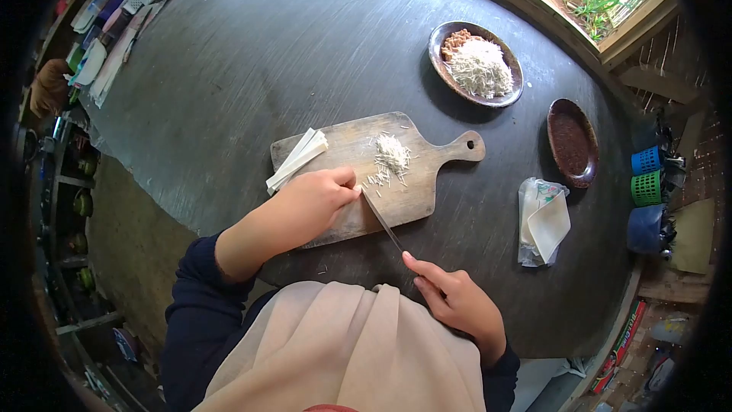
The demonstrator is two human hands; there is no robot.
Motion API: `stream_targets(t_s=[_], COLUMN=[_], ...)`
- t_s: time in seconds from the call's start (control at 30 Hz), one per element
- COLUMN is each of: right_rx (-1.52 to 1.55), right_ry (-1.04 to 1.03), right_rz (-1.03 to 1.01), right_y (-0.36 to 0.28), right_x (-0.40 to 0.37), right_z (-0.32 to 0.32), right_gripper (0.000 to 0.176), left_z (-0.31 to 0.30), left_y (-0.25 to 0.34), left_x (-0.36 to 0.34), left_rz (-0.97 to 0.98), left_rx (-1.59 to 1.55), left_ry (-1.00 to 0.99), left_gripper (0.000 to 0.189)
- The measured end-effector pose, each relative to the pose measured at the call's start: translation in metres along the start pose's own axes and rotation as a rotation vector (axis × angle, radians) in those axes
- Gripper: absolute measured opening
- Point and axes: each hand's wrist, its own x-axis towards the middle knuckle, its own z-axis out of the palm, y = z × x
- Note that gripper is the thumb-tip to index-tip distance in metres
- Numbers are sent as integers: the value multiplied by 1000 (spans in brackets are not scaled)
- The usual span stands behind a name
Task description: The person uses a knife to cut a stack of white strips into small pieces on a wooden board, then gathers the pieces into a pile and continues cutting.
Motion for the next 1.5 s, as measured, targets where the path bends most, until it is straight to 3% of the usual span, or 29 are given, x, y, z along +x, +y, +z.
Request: stream_targets(t_s=[0.43,1.07,1.13,1.5], right_rx=[166,-15,-36,35], right_ry=[13,-9,-50,22], right_rz=[13,-15,51,-12], right_y=[18,-9,-10,-2], right_x=[2,-4,-6,-1], right_z=[6,1,-4,3], right_gripper=[43,42,42,42], left_z=[-2,-2,-2,-1], left_y=[3,4,3,4], left_x=[-2,0,0,-1], left_rz=[20,14,11,24], left_rx=[28,37,42,54], left_ry=[2,-2,4,21], left_gripper=[16,15,15,16])
